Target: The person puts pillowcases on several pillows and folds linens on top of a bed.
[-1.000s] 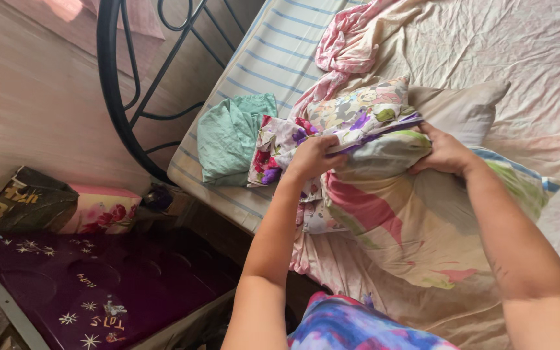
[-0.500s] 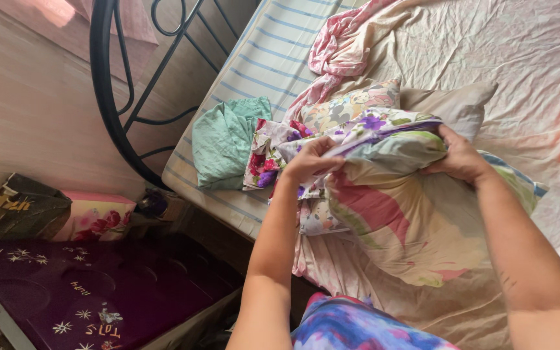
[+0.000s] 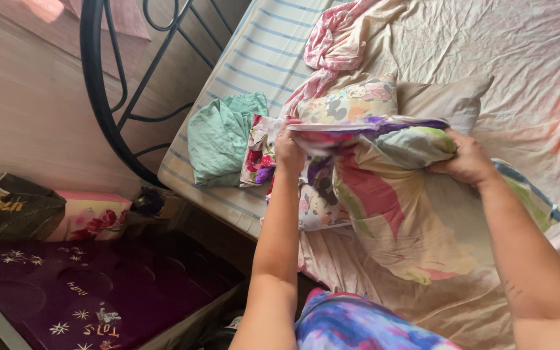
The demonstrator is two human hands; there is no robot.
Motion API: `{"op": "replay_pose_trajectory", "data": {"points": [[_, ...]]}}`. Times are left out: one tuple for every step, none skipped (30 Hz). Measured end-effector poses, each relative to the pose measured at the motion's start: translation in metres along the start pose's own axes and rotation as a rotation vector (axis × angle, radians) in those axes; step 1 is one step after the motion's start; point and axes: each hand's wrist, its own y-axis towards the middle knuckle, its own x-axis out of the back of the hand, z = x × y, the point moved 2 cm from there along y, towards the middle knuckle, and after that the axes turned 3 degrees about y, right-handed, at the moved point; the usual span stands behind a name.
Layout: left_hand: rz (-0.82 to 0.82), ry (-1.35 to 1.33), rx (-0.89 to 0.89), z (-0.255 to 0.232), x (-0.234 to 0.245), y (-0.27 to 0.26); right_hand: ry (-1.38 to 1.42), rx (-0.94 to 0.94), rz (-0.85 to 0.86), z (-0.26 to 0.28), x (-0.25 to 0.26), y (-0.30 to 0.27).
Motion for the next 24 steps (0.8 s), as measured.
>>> {"op": "replay_pose_trajectory", "data": {"points": [[0.076, 0.076, 0.017, -0.002, 0.000, -0.005, 0.017, -0.016, -0.024, -0.006, 0.003, 0.001], [0.152, 0.152, 0.034, -0.008, -0.001, -0.011, 0.034, -0.032, -0.049, -0.011, 0.007, 0.002], [0.232, 0.226, 0.046, -0.018, -0.004, -0.014, 0.051, -0.046, -0.079, -0.016, 0.012, 0.003], [0.190, 0.426, -0.131, -0.034, -0.003, -0.019, 0.009, -0.040, -0.099, -0.020, 0.017, 0.004], [0.143, 0.627, -0.304, -0.049, 0.002, -0.029, -0.033, -0.035, -0.111, -0.024, 0.020, 0.003], [0.093, 0.827, -0.478, -0.063, 0.005, -0.037, -0.074, -0.031, -0.124, -0.026, 0.020, 0.003], [0.070, 0.882, -0.457, -0.068, 0.005, -0.039, -0.122, -0.060, -0.138, -0.027, 0.018, 0.004], [0.046, 0.937, -0.436, -0.070, 0.006, -0.040, -0.171, -0.088, -0.151, -0.027, 0.014, 0.005], [0.022, 0.990, -0.416, -0.068, 0.007, -0.040, -0.219, -0.116, -0.167, -0.025, 0.012, 0.006], [0.086, 0.871, -0.195, -0.059, 0.011, -0.037, -0.240, -0.113, -0.169, -0.022, 0.012, 0.009], [0.153, 0.746, 0.023, -0.046, 0.016, -0.035, -0.260, -0.113, -0.171, -0.019, 0.012, 0.010], [0.221, 0.615, 0.236, -0.030, 0.019, -0.034, -0.280, -0.112, -0.174, -0.016, 0.011, 0.011], [0.272, 0.392, 0.352, -0.012, 0.019, -0.037, -0.219, -0.063, -0.166, -0.014, 0.007, 0.011], [0.314, 0.169, 0.467, 0.008, 0.012, -0.042, -0.159, -0.013, -0.157, -0.012, 0.004, 0.011], [0.353, -0.052, 0.576, 0.026, 0.004, -0.043, -0.096, 0.039, -0.154, -0.011, 0.003, 0.013], [0.381, 0.156, 0.537, 0.041, -0.004, -0.044, -0.055, 0.015, -0.115, -0.012, 0.004, 0.014], [0.398, 0.269, 0.492, 0.051, -0.012, -0.049, -0.016, -0.012, -0.078, -0.013, 0.005, 0.014], [0.398, 0.446, 0.408, 0.056, -0.015, -0.051, 0.024, -0.038, -0.040, -0.015, 0.005, 0.013], [0.392, 0.641, 0.323, 0.055, -0.015, -0.057, 0.083, -0.074, 0.004, -0.016, 0.008, 0.008], [0.377, 0.839, 0.226, 0.050, -0.011, -0.063, 0.142, -0.109, 0.048, -0.016, 0.014, 0.001], [0.342, 1.008, 0.125, 0.044, -0.008, -0.065, 0.199, -0.138, 0.089, -0.015, 0.020, -0.003], [0.287, 1.105, 0.046, 0.039, -0.007, -0.066, 0.239, -0.141, 0.108, -0.012, 0.024, -0.005], [0.229, 1.156, -0.008, 0.038, -0.003, -0.069, 0.279, -0.147, 0.128, -0.011, 0.030, -0.010], [0.155, 1.142, -0.053, 0.039, -0.001, -0.071, 0.320, -0.153, 0.148, -0.011, 0.033, -0.014]]}}
